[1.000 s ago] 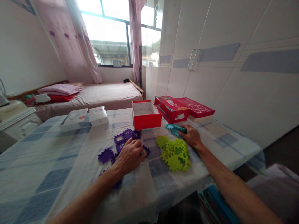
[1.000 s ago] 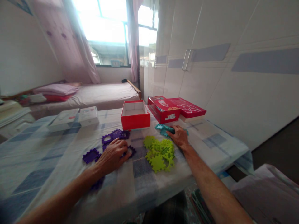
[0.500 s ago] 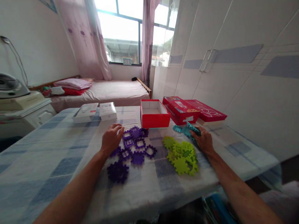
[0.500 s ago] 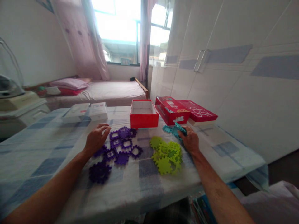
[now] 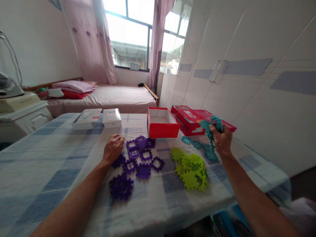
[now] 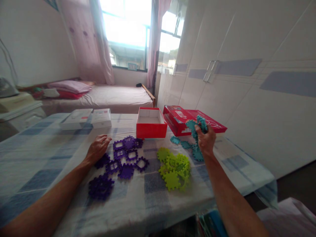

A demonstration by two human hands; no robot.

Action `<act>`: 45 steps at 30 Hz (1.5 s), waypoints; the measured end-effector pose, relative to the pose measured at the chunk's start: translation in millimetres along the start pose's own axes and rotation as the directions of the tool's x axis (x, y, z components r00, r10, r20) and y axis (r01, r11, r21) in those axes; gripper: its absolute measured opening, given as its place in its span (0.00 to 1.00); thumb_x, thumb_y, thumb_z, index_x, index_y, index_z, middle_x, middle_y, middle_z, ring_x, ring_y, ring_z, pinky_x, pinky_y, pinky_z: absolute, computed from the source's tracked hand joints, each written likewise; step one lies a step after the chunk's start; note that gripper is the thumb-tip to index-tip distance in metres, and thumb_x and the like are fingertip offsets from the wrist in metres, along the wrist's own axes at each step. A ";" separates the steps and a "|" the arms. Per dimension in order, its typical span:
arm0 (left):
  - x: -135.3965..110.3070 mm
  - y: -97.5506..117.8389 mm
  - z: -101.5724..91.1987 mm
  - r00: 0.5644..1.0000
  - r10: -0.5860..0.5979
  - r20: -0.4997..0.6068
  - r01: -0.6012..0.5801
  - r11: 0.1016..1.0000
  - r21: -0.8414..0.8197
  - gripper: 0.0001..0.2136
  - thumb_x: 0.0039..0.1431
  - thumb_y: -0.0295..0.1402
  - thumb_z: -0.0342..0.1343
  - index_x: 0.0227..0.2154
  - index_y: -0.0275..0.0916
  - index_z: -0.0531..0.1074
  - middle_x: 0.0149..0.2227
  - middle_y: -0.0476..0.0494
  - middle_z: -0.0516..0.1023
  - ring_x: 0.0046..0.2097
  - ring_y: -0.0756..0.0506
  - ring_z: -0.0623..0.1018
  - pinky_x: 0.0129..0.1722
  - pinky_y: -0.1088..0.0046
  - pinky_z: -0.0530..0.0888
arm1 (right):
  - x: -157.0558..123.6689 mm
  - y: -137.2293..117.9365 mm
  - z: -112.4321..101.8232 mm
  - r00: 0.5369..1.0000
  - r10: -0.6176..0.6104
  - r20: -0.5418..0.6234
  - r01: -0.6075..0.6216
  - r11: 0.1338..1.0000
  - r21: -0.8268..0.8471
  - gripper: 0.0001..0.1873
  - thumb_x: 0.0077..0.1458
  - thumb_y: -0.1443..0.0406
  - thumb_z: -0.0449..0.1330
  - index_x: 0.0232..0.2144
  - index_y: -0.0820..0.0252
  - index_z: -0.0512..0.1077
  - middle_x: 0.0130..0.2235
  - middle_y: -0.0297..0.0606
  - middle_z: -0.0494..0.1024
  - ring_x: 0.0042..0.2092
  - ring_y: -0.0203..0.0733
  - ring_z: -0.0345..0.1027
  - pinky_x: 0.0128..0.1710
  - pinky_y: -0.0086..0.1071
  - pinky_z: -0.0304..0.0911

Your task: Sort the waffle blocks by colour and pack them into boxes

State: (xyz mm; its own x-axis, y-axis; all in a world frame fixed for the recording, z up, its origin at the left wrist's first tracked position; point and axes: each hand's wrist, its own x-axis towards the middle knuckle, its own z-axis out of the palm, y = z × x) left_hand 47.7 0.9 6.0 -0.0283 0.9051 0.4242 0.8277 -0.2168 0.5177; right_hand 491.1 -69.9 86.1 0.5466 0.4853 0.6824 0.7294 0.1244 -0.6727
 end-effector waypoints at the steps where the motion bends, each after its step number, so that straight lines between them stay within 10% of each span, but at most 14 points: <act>1: 0.2 -0.7 0.6 1.000 0.000 0.008 0.000 1.000 0.003 0.25 0.57 0.46 0.36 0.34 0.34 0.75 0.47 0.33 0.73 0.52 0.40 0.71 0.56 0.65 0.64 | 7.7 -13.2 5.6 1.000 -0.017 0.002 0.016 0.998 0.054 0.21 0.47 0.51 0.59 0.35 0.63 0.73 0.24 0.31 0.70 0.25 0.33 0.61 0.27 0.29 0.59; 9: 0.1 -2.7 2.5 1.000 0.015 0.024 -0.016 0.999 0.038 0.25 0.57 0.44 0.37 0.37 0.31 0.76 0.49 0.31 0.72 0.53 0.39 0.71 0.56 0.63 0.65 | 43.2 -122.0 110.8 0.976 -0.112 0.185 0.069 0.973 0.222 0.18 0.49 0.53 0.56 0.36 0.61 0.73 0.28 0.33 0.73 0.29 0.34 0.66 0.31 0.29 0.62; 17: -0.3 -5.6 3.0 0.999 0.026 0.033 -0.028 0.998 0.050 0.24 0.60 0.42 0.37 0.38 0.33 0.76 0.49 0.35 0.73 0.52 0.42 0.72 0.55 0.67 0.66 | 29.4 -132.3 188.2 0.847 0.034 0.531 -0.007 0.999 -0.052 0.14 0.49 0.62 0.61 0.37 0.64 0.75 0.31 0.40 0.78 0.33 0.41 0.73 0.35 0.31 0.65; 21: 0.1 -6.8 5.2 0.999 0.030 0.028 -0.032 0.997 0.068 0.23 0.60 0.42 0.37 0.37 0.34 0.76 0.48 0.35 0.73 0.52 0.42 0.72 0.55 0.66 0.66 | 19.1 -124.3 159.4 0.818 -0.059 0.572 0.096 0.995 -0.034 0.15 0.49 0.63 0.61 0.40 0.61 0.75 0.38 0.40 0.79 0.40 0.40 0.72 0.43 0.30 0.63; 26: 1.4 -8.6 6.6 0.999 0.036 0.034 -0.039 0.997 0.073 0.25 0.59 0.43 0.37 0.37 0.33 0.76 0.49 0.34 0.72 0.52 0.41 0.72 0.55 0.65 0.66 | 11.5 -67.0 73.7 0.906 -0.180 0.382 0.240 0.964 -0.114 0.17 0.55 0.62 0.53 0.44 0.61 0.72 0.47 0.43 0.75 0.49 0.43 0.67 0.51 0.34 0.59; 31: 3.1 -13.4 8.9 0.997 0.052 0.055 -0.056 0.995 0.086 0.26 0.58 0.44 0.36 0.36 0.33 0.76 0.48 0.33 0.73 0.53 0.40 0.70 0.56 0.65 0.64 | -11.4 30.7 4.5 0.898 0.081 0.433 0.122 0.899 -0.421 0.23 0.54 0.57 0.53 0.47 0.65 0.70 0.49 0.47 0.73 0.50 0.46 0.66 0.51 0.37 0.59; 36: 3.3 -17.6 8.3 0.995 0.078 0.066 -0.086 0.989 0.123 0.24 0.57 0.45 0.37 0.36 0.37 0.76 0.46 0.37 0.74 0.53 0.41 0.71 0.55 0.66 0.66 | -45.1 66.2 -6.1 0.801 0.225 0.555 0.157 0.815 -0.558 0.34 0.54 0.47 0.50 0.56 0.61 0.62 0.57 0.47 0.65 0.57 0.51 0.58 0.54 0.44 0.54; 45: 4.7 -18.5 6.9 0.994 0.057 0.094 -0.069 0.990 0.124 0.27 0.56 0.47 0.36 0.37 0.33 0.76 0.49 0.33 0.72 0.52 0.39 0.71 0.54 0.63 0.66 | -59.6 51.6 -7.1 0.881 0.111 0.460 0.235 0.741 -0.629 0.26 0.50 0.49 0.56 0.43 0.62 0.70 0.44 0.48 0.70 0.48 0.50 0.63 0.46 0.37 0.58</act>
State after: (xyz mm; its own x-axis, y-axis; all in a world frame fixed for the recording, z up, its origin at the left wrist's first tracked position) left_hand 36.0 11.7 -6.7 0.0720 0.9215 0.3818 0.8909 -0.2315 0.3908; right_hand 499.1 -98.5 12.8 0.3732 0.8397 0.3946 0.9278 -0.3383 -0.1575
